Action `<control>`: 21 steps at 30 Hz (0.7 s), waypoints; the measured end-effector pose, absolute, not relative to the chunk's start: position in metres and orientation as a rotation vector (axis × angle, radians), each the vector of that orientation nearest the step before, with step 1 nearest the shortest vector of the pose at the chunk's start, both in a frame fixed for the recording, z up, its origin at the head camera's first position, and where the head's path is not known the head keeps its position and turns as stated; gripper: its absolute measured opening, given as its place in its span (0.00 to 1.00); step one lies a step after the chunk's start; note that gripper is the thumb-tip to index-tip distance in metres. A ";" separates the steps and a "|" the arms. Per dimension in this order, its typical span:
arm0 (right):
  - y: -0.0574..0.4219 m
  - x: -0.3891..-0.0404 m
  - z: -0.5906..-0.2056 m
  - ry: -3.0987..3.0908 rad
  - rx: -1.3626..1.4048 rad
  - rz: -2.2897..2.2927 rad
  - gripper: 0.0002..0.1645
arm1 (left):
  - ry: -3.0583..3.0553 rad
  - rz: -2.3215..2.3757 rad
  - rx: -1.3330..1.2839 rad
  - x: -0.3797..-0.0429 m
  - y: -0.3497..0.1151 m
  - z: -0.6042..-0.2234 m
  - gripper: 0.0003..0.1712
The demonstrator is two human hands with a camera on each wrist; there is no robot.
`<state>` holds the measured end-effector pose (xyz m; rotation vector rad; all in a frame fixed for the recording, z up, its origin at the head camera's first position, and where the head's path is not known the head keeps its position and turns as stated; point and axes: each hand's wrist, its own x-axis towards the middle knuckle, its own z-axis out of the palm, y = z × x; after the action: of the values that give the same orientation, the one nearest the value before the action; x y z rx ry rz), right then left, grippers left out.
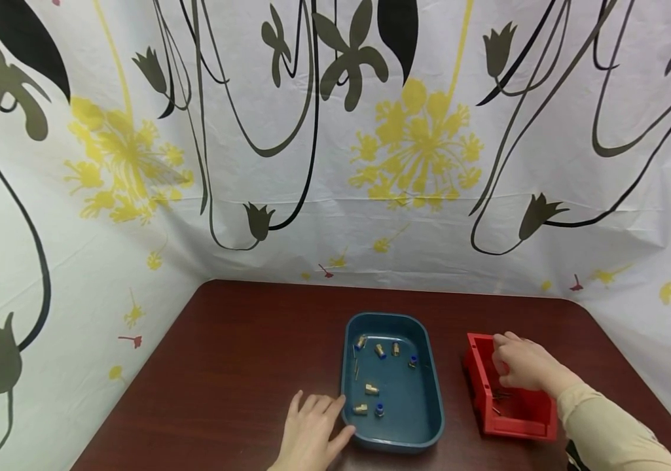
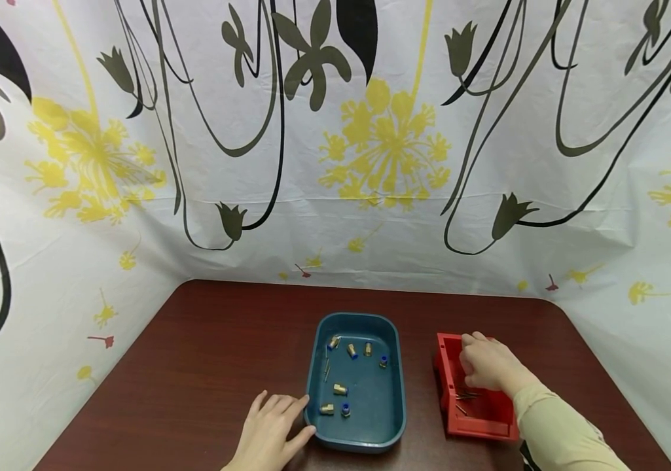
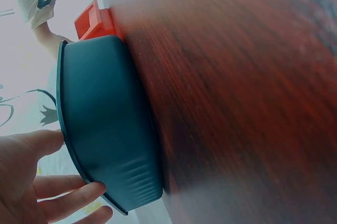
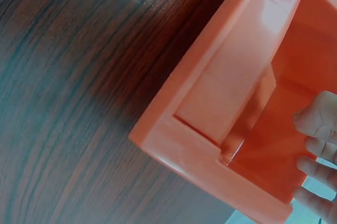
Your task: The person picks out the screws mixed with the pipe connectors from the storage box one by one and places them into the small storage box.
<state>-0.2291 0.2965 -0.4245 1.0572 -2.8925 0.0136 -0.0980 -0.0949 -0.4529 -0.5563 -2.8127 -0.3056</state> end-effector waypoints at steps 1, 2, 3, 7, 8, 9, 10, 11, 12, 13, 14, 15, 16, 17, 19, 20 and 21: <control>0.296 -0.229 -0.424 -2.894 1.054 0.011 0.21 | -2.812 -0.305 -0.556 -0.098 -0.095 -0.453 0.24; 0.296 -0.229 -0.424 -2.896 1.050 0.008 0.21 | -2.811 -0.305 -0.557 -0.098 -0.095 -0.453 0.24; 0.296 -0.230 -0.424 -2.896 1.046 0.004 0.21 | -2.808 -0.303 -0.559 -0.098 -0.095 -0.453 0.24; 0.296 -0.230 -0.422 -2.899 1.024 0.005 0.21 | -2.811 -0.313 -0.559 -0.098 -0.095 -0.453 0.24; 0.297 -0.230 -0.421 -2.898 1.020 0.006 0.20 | -2.812 -0.316 -0.559 -0.098 -0.094 -0.453 0.24; 0.297 -0.230 -0.420 -2.897 1.015 0.008 0.20 | -2.814 -0.317 -0.558 -0.098 -0.094 -0.453 0.24; 0.297 -0.230 -0.418 -2.897 1.012 0.013 0.20 | -2.819 -0.322 -0.557 -0.098 -0.094 -0.453 0.24; 0.297 -0.229 -0.416 -2.898 1.008 0.017 0.20 | -2.821 -0.324 -0.556 -0.098 -0.094 -0.454 0.24; 0.297 -0.229 -0.414 -2.895 1.008 0.023 0.19 | -2.822 -0.324 -0.554 -0.098 -0.094 -0.454 0.24; 0.297 -0.230 -0.411 -2.892 1.001 0.024 0.19 | -2.822 -0.325 -0.553 -0.098 -0.094 -0.454 0.24; 0.297 -0.230 -0.407 -2.892 1.000 0.032 0.18 | -2.820 -0.324 -0.552 -0.098 -0.094 -0.454 0.24; 0.297 -0.230 -0.404 -2.889 0.998 0.035 0.18 | -2.820 -0.324 -0.551 -0.098 -0.094 -0.454 0.24; 0.297 -0.231 -0.401 -2.884 0.996 0.034 0.17 | -2.820 -0.325 -0.550 -0.098 -0.094 -0.454 0.24; 0.297 -0.231 -0.397 -2.880 0.993 0.032 0.17 | -2.819 -0.326 -0.548 -0.098 -0.094 -0.454 0.24; 0.297 -0.233 -0.390 -2.862 0.992 0.018 0.16 | -2.819 -0.329 -0.548 -0.098 -0.094 -0.453 0.23; 0.297 -0.233 -0.387 -2.853 0.994 0.012 0.15 | -2.818 -0.331 -0.548 -0.098 -0.094 -0.453 0.23; 0.297 -0.234 -0.384 -2.842 0.995 0.003 0.15 | -2.818 -0.332 -0.549 -0.098 -0.094 -0.453 0.23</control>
<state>-0.2336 0.2971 -0.3836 0.9945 -2.8420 0.0033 -0.0978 -0.0943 -0.4528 -0.5488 -2.8182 -0.3325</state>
